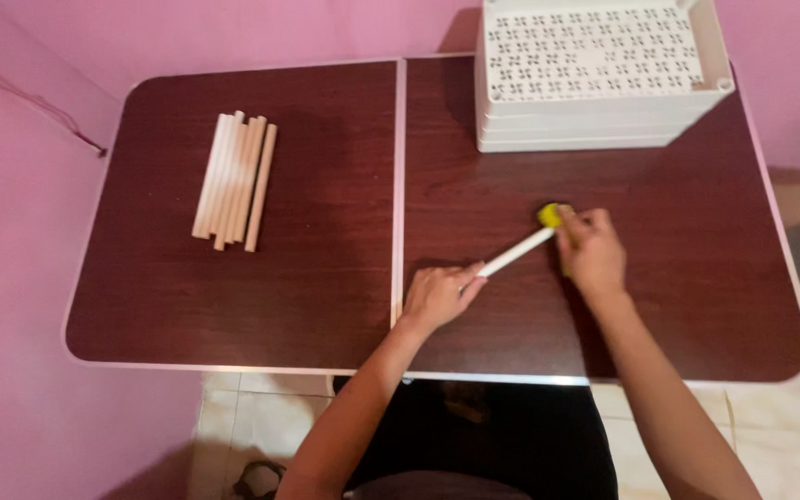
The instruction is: The person sands several light-colored wooden rods one by one using a yellow sanding block on a dark brown table. The person holds each rod with the left hand and rubs the sanding block along its length with the right hand, then places the rod back with the others.
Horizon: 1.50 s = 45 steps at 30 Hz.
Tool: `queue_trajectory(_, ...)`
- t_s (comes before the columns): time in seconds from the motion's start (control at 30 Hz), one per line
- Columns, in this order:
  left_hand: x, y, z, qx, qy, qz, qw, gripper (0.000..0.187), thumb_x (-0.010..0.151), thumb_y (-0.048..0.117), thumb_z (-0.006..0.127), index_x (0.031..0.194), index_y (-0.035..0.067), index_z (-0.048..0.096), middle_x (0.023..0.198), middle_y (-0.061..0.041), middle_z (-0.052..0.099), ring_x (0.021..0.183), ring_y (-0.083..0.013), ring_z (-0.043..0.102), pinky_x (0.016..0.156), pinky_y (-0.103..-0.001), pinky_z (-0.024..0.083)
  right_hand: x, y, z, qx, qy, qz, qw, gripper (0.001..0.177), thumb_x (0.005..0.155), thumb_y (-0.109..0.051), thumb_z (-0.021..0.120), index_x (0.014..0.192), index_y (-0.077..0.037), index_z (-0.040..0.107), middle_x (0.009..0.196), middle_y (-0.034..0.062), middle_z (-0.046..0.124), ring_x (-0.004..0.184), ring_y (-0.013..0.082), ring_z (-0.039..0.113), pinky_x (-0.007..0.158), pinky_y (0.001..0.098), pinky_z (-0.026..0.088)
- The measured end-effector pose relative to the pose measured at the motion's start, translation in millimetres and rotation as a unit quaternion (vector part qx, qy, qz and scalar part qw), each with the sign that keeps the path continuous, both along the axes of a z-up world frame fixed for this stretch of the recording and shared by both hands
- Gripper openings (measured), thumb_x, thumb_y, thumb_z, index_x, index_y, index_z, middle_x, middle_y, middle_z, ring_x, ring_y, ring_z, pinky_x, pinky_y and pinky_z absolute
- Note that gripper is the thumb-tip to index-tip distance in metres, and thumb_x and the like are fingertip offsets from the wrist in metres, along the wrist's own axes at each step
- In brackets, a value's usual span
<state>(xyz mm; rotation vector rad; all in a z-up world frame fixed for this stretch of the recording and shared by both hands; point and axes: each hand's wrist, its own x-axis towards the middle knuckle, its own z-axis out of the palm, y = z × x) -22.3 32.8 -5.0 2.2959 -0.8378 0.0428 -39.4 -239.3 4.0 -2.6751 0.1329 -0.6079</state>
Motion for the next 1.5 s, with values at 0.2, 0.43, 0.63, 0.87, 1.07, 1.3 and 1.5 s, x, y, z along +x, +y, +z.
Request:
queue_trajectory(0.2,-1,-1,-1,-0.002,-0.014,0.023,1.000,0.031,0.099,0.031,0.066,0.119,0.012,0.078,0.076,-0.009,0.075,0.061,-0.0273,0.070,0.056,-0.041,0.054,0,9,-6,-0.083,-0.042,-0.023,0.995,0.038,0.095,-0.014,0.074,0.133,-0.015,0.073,0.104,0.0133,0.061,0.090,0.0343,0.063,0.075,0.0445,0.053)
queue_trajectory(0.43,1,0,-4,-0.014,-0.031,0.011,0.999,0.029,0.101,0.031,0.063,0.117,0.011,0.077,0.085,-0.008,0.077,0.067,-0.0269,0.072,0.060,-0.041,0.057,-44,91,-1,0.038,-0.050,0.100,0.993,0.043,0.087,-0.008,0.076,0.129,-0.013,0.072,0.100,0.0121,0.066,0.088,0.0317,0.064,0.075,0.0433,0.054)
queue_trajectory(0.63,-1,0,-4,-0.023,-0.013,0.014,1.000,0.031,0.101,0.030,0.062,0.119,0.010,0.077,0.085,-0.008,0.078,0.064,-0.0257,0.072,0.058,-0.039,0.057,-8,40,7,0.015,-0.023,0.096,0.995,0.038,0.090,-0.010,0.075,0.127,-0.018,0.074,0.098,0.0101,0.066,0.086,0.0303,0.066,0.071,0.0418,0.055)
queue_trajectory(0.87,0,-3,-3,-0.020,-0.010,0.028,0.999,0.030,0.101,0.031,0.062,0.117,0.011,0.078,0.085,-0.007,0.078,0.061,-0.0240,0.072,0.056,-0.037,0.057,13,0,6,-0.074,-0.018,-0.034,0.996,0.034,0.095,-0.014,0.072,0.129,-0.013,0.074,0.100,0.0098,0.064,0.087,0.0320,0.064,0.073,0.0450,0.054)
queue_trajectory(1.07,0,-2,-3,-0.006,-0.031,0.022,0.999,0.031,0.103,0.032,0.061,0.116,0.010,0.078,0.082,-0.008,0.077,0.063,-0.0247,0.072,0.057,-0.038,0.056,-29,77,4,0.008,-0.031,0.045,0.998,0.035,0.091,-0.012,0.073,0.126,-0.011,0.074,0.098,0.0124,0.063,0.085,0.0317,0.064,0.072,0.0432,0.054)
queue_trajectory(1.3,-1,-2,-2,0.021,-0.013,0.016,1.000,0.030,0.102,0.032,0.061,0.117,0.012,0.079,0.074,-0.008,0.075,0.058,-0.0254,0.069,0.054,-0.039,0.054,-14,41,13,0.016,-0.039,0.060,0.997,0.028,0.093,-0.014,0.072,0.121,-0.011,0.073,0.117,0.0060,0.070,0.102,0.0294,0.069,0.082,0.0399,0.058)
queue_trajectory(1.5,0,-2,-1,-0.019,-0.024,0.015,0.999,0.028,0.100,0.031,0.063,0.115,0.012,0.078,0.080,-0.006,0.077,0.058,-0.0235,0.070,0.052,-0.037,0.055,2,-2,6,-0.010,-0.035,-0.048,0.998,0.031,0.097,-0.013,0.070,0.127,-0.010,0.072,0.121,0.0084,0.069,0.099,0.0331,0.066,0.080,0.0434,0.055)
